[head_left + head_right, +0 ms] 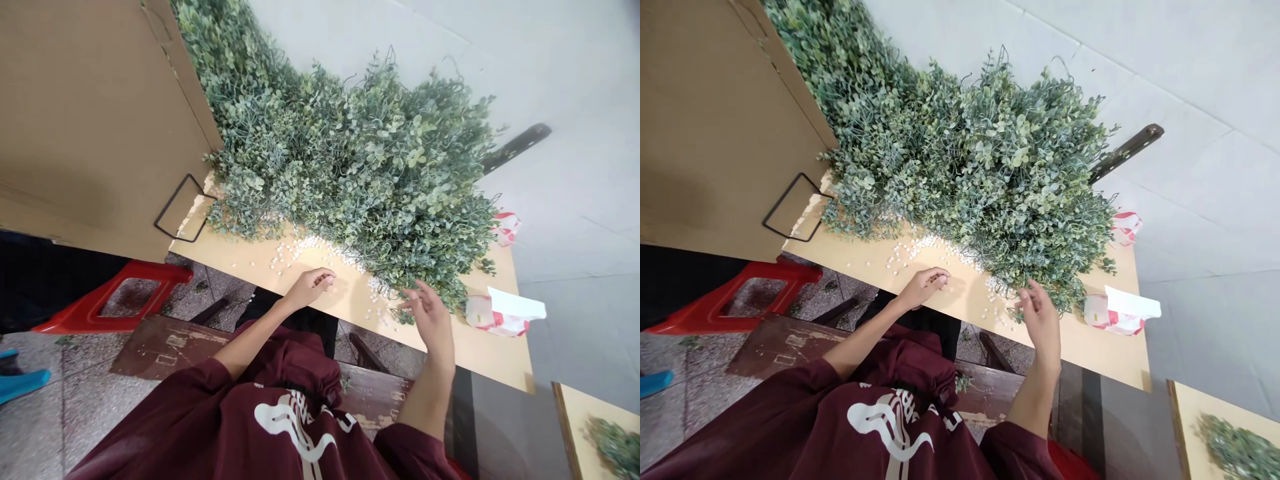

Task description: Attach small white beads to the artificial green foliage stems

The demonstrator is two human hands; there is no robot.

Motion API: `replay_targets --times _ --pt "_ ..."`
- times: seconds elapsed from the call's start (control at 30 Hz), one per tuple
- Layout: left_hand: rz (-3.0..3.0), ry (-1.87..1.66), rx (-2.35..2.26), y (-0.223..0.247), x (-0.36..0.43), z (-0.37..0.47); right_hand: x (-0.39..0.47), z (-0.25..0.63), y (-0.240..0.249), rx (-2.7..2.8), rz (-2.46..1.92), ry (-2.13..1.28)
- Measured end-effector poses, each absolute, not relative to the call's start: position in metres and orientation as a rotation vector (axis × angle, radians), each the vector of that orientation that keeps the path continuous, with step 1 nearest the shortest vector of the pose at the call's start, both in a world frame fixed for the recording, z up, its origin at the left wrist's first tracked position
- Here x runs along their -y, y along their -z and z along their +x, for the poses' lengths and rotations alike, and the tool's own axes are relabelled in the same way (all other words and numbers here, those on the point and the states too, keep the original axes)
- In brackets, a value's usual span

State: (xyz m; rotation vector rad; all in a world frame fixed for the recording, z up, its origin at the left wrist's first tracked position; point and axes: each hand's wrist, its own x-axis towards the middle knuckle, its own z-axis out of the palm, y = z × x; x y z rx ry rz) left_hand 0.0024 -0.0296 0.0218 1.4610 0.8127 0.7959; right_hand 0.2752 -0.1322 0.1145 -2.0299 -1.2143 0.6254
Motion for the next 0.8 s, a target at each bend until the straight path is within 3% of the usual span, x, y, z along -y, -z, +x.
replay_targets --times 0.2,0.53,0.8 --pt "1.459 -0.799 -0.834 -0.020 0.029 0.001 0.073 0.298 -0.124 1.208 -2.033 -0.012" --pt "1.454 -0.808 -0.826 -0.021 0.030 0.000 0.055 0.310 -0.122 1.195 -2.144 0.031" --pt "1.435 -0.819 -0.809 -0.019 0.030 0.000 0.048 0.329 -0.141 1.370 -2.414 -0.168"
